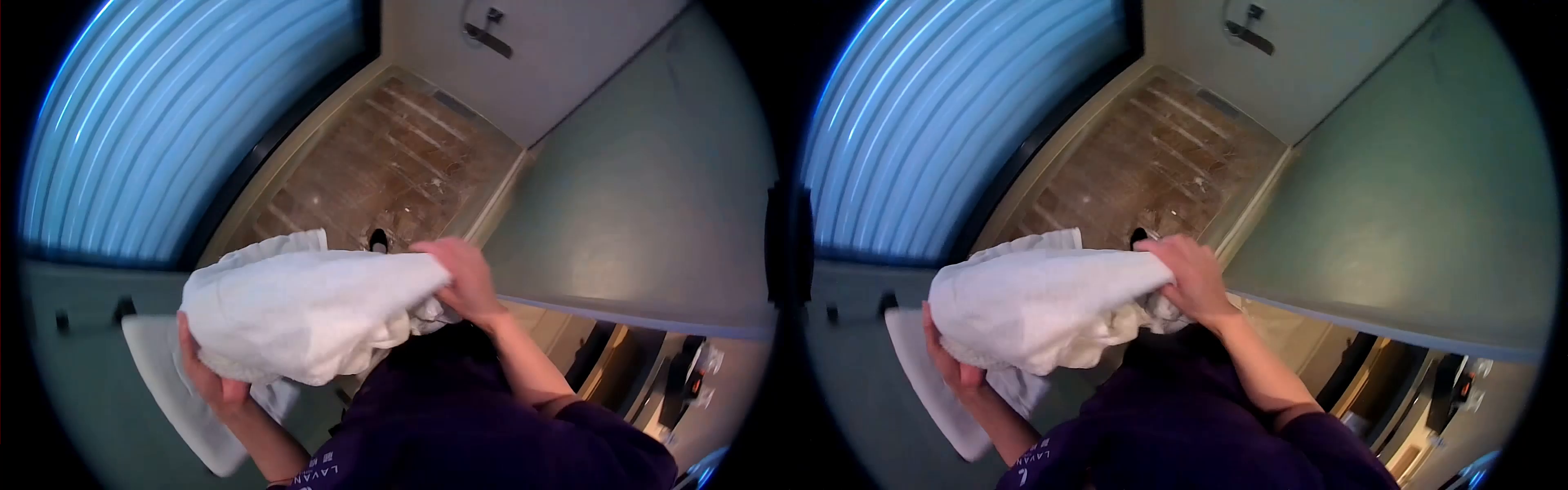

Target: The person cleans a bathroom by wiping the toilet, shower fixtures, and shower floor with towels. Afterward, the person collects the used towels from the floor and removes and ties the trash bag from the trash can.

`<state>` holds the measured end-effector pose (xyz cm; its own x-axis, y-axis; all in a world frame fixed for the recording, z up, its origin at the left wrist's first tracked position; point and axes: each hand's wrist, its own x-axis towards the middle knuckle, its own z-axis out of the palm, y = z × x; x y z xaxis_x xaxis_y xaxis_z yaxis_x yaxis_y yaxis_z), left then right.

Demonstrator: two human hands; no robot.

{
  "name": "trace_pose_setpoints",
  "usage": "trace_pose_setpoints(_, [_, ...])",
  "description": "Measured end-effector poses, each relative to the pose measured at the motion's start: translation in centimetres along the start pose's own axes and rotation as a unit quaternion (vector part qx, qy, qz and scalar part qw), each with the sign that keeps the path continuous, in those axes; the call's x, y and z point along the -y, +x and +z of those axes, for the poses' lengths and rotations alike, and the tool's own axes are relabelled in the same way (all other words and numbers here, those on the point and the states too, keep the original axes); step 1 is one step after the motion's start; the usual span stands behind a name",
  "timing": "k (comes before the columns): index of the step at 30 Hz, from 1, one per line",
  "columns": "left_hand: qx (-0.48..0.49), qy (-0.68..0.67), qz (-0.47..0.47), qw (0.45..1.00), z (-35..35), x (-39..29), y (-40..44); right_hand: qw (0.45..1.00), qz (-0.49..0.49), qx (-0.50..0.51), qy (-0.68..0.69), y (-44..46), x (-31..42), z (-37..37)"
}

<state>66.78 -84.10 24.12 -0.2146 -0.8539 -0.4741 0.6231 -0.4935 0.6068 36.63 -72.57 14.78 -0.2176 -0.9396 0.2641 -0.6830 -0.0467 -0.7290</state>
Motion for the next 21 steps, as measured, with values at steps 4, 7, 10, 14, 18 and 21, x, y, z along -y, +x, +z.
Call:
trace_pose_setpoints(4, [0.013,0.059,0.016,0.998,7.1,-0.9,10.2,0.934,0.216,-0.082,0.273,3.9,-7.9,5.1])
trace_pose_setpoints(7, [0.055,0.182,-0.029,0.981,10.5,-1.4,21.8,0.937,0.192,-0.235,0.171,13.3,-11.3,1.3])
trace_pose_setpoints(10, [0.028,0.285,-0.021,0.958,15.8,-1.1,32.8,0.943,0.154,-0.287,-0.071,23.4,-15.9,-3.9])
trace_pose_setpoints(14, [0.122,0.314,-0.02,0.941,26.8,-1.2,41.9,0.869,0.071,-0.396,-0.288,34.5,-20.2,-12.5])
trace_pose_setpoints(18, [0.291,0.279,0.006,0.915,39.5,0.4,42.3,0.739,0.011,-0.461,-0.492,37.5,-16.8,-26.1])
trace_pose_setpoints(21, [0.392,0.303,-0.014,0.868,44.9,1.3,44.3,0.796,-0.019,-0.442,-0.414,35.6,-14.5,-30.3])
